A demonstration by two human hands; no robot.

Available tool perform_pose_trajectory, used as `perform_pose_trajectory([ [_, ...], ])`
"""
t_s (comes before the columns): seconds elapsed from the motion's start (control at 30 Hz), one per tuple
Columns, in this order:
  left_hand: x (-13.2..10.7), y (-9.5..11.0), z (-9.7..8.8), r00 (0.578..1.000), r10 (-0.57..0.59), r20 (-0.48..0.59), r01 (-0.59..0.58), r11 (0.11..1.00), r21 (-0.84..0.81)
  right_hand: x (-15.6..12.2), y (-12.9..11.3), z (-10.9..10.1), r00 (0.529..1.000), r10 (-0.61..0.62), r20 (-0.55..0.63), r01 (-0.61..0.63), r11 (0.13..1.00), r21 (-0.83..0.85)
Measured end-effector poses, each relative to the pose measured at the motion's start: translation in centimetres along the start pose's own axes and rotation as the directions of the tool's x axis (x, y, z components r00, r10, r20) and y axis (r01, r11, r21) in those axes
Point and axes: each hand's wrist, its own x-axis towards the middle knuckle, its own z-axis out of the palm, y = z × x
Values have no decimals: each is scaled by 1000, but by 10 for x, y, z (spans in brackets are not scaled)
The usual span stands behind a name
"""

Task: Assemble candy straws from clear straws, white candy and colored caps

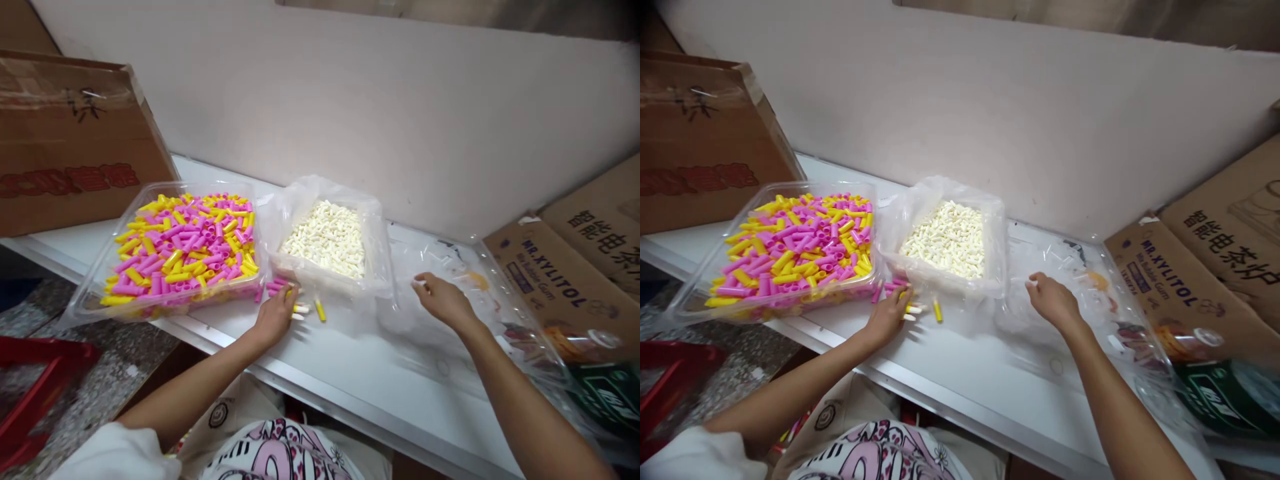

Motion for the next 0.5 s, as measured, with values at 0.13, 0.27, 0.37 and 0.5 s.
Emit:
perform_pose_trajectory([
  [0.13, -12, 0, -7, 993, -113, -45, 104, 980, -168, 20, 32, 32, 953, -63, 296, 113, 981, -155],
  [0.27, -38, 8, -11, 987, -153, 47, 160, 927, -340, 26, 32, 39, 929, -150, 337, 204, 971, -128],
  [0.37, -49, 18, -14, 976, -180, 122, 217, 810, -545, 28, 31, 34, 943, -156, 294, 197, 974, -115],
  [0.5, -47, 25, -28, 953, -126, 276, 299, 541, -786, 21, 22, 17, 994, -107, -19, 108, 994, 25],
])
